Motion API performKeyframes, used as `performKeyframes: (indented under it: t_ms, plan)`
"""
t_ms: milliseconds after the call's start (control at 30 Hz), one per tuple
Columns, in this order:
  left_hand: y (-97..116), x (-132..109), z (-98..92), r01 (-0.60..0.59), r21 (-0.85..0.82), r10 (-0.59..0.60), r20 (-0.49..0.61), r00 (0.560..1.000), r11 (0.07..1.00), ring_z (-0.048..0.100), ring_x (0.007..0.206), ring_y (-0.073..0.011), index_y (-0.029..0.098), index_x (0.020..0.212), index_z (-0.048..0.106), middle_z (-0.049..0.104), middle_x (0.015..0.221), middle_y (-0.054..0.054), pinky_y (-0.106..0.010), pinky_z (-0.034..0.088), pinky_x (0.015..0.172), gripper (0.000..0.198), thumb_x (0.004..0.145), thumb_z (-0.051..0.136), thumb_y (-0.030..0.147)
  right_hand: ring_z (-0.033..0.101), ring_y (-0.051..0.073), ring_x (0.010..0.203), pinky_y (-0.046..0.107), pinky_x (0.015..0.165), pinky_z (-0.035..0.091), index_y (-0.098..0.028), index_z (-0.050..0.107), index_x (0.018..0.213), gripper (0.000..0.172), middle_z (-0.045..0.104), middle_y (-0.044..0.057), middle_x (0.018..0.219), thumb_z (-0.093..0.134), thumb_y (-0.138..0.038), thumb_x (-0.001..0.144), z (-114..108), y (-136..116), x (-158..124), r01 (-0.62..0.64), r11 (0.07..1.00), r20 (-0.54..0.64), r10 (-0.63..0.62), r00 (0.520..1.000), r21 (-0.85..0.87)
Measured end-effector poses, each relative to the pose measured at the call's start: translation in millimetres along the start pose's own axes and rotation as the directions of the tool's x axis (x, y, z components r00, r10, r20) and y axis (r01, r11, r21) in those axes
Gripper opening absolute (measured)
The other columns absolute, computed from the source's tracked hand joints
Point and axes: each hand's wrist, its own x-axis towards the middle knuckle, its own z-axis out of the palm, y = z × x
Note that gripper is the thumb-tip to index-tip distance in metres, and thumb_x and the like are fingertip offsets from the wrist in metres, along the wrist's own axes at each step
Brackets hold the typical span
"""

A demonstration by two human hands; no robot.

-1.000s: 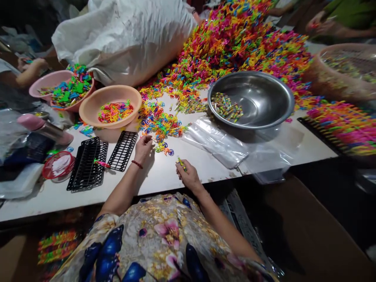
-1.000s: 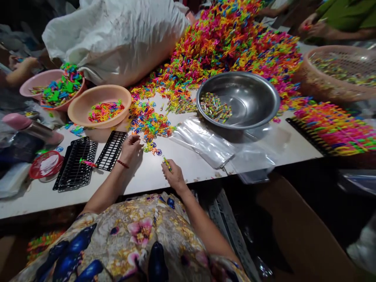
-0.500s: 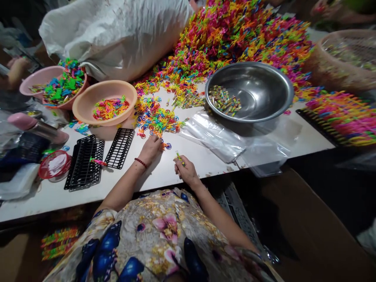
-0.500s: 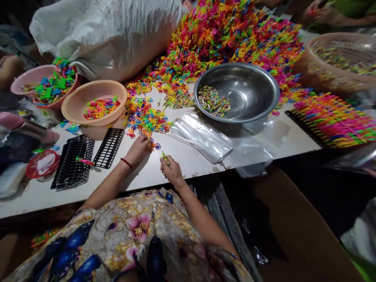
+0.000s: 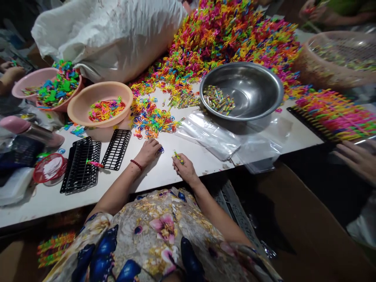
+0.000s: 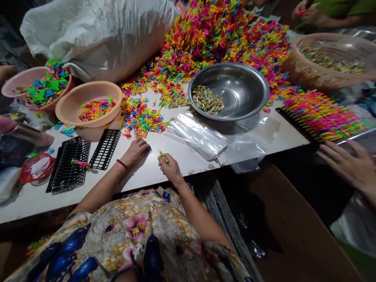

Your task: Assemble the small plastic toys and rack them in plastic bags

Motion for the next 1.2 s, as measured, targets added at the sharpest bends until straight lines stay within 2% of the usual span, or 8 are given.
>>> performKeyframes:
  t_ms: [100,200,367,500,600,900,1067,1200]
  plan:
    - [1,5,0.9,0.092,-0.150,-0.121,-0.196,0.973,0.984,0.054,0.112,-0.0285,0.021,0.105,0.069,0.065,0.103,-0.012,-0.047,0.039,0.105,0.022,0.085,0.059,0.017,0.036,0.005,0.044,0.018,0.038,0.027,-0.021,0.058,0.090,0.047,0.052,-0.006,0.063,0.064,-0.066,0.081,-3,-3,2,-0.030,0.993,0.004,0.029,1.000,0.110]
    - [10,10,-4.8,0.139,-0.531,-0.382,-0.383,0.841,0.836,0.060,0.101,-0.0232,0.023,0.106,0.064,0.066,0.101,-0.008,-0.040,0.047,0.096,0.020,0.086,0.065,0.028,0.041,0.006,0.049,0.017,0.041,0.031,-0.020,0.061,0.097,0.050,0.056,-0.004,0.070,0.066,-0.066,0.078,-6,-7,2,-0.018,0.976,-0.012,0.021,1.000,0.219]
    - [29,9,-13.7,0.121,-0.981,-0.685,-0.018,0.728,0.154,0.059,0.065,-0.0126,0.022,0.087,0.054,0.060,0.076,0.000,-0.023,0.047,0.056,0.028,0.084,0.071,0.044,0.044,0.005,0.049,0.017,0.041,0.029,-0.020,0.064,0.101,0.051,0.060,-0.004,0.072,0.069,-0.065,0.079,-4,-9,2,-0.067,0.957,0.012,0.066,0.998,0.282]
    - [33,4,-11.3,0.161,-0.985,-0.674,0.165,0.720,-0.069,0.057,0.059,-0.0103,0.020,0.085,0.053,0.060,0.072,0.002,-0.018,0.042,0.046,0.033,0.078,0.077,0.042,0.057,0.009,0.062,0.020,0.052,0.042,-0.019,0.066,0.088,0.048,0.067,0.001,0.080,0.083,-0.058,0.067,1,-8,4,-0.122,0.912,0.033,0.119,0.992,0.392]
    - [31,2,-10.7,0.161,-0.981,-0.675,0.192,0.712,-0.109,0.057,0.058,-0.0097,0.020,0.084,0.052,0.060,0.070,0.002,-0.017,0.041,0.046,0.035,0.077,0.079,0.039,0.062,0.011,0.072,0.022,0.062,0.047,-0.019,0.070,0.090,0.047,0.069,0.003,0.086,0.088,-0.053,0.063,5,-11,6,-0.182,0.869,0.069,0.169,0.983,0.461]
    - [44,-10,-13.4,0.128,-0.988,-0.622,0.157,0.767,-0.091,0.051,0.056,-0.0083,0.018,0.077,0.056,0.058,0.068,0.002,-0.020,0.043,0.052,0.034,0.073,0.082,0.039,0.059,0.008,0.063,0.017,0.042,0.032,-0.020,0.069,0.097,0.045,0.063,-0.001,0.082,0.084,-0.052,0.069,14,-25,8,-0.130,0.891,0.091,0.100,0.991,0.435]
    - [54,-24,-8.6,0.136,-0.991,-0.550,0.117,0.827,-0.005,0.060,0.073,-0.0123,0.018,0.086,0.062,0.068,0.083,-0.003,-0.023,0.050,0.067,0.033,0.074,0.082,0.042,0.029,0.000,0.038,0.017,0.034,0.014,-0.020,0.064,0.092,0.043,0.057,-0.008,0.066,0.080,-0.055,0.073,14,-22,2,-0.208,0.893,0.173,0.150,0.974,0.398]
    - [56,-33,-6.0,0.107,-0.992,-0.510,0.056,0.859,0.070,0.062,0.081,-0.0130,0.020,0.093,0.067,0.072,0.100,-0.005,-0.024,0.050,0.073,0.031,0.075,0.083,0.039,0.030,0.000,0.039,0.016,0.034,0.016,-0.020,0.061,0.087,0.042,0.055,-0.008,0.064,0.081,-0.054,0.072,12,-20,-3,-0.230,0.887,0.180,0.170,0.969,0.400]
